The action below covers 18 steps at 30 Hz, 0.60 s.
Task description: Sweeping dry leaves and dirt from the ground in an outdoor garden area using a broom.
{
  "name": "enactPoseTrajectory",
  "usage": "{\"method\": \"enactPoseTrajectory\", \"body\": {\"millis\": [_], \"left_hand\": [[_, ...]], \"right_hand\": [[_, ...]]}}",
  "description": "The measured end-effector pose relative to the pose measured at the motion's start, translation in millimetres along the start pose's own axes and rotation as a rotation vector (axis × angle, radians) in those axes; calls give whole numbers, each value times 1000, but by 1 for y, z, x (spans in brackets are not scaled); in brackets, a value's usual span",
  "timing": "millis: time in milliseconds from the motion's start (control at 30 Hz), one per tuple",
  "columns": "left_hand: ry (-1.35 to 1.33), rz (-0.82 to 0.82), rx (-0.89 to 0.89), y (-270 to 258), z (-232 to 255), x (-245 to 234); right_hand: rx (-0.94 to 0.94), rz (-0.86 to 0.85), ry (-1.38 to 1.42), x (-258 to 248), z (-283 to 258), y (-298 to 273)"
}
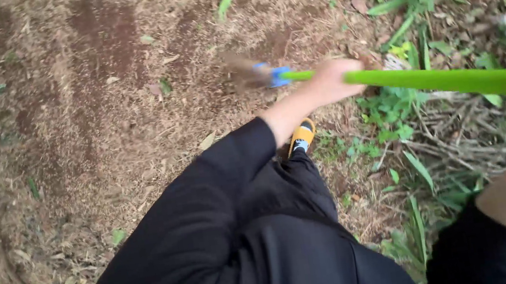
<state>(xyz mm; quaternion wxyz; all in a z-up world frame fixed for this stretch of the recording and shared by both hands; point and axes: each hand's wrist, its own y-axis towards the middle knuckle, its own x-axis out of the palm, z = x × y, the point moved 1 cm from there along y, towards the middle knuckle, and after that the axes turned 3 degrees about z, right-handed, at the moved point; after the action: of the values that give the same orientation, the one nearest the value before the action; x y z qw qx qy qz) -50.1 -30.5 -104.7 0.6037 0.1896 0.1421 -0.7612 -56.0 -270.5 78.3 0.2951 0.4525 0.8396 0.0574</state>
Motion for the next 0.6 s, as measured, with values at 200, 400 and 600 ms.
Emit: {"method": "enactPoseTrajectory", "body": {"millis": [200,400,600], "left_hand": [[-246,-219,214,56,-4,110],[-195,-400,-78,-1,-36,111],[-57,-332,36,-11,17,76]], "right_hand": [[-33,305,-154,61,-48,-11],[-67,378,217,93,-57,-12],[4,366,195,-27,20,-82]]}}
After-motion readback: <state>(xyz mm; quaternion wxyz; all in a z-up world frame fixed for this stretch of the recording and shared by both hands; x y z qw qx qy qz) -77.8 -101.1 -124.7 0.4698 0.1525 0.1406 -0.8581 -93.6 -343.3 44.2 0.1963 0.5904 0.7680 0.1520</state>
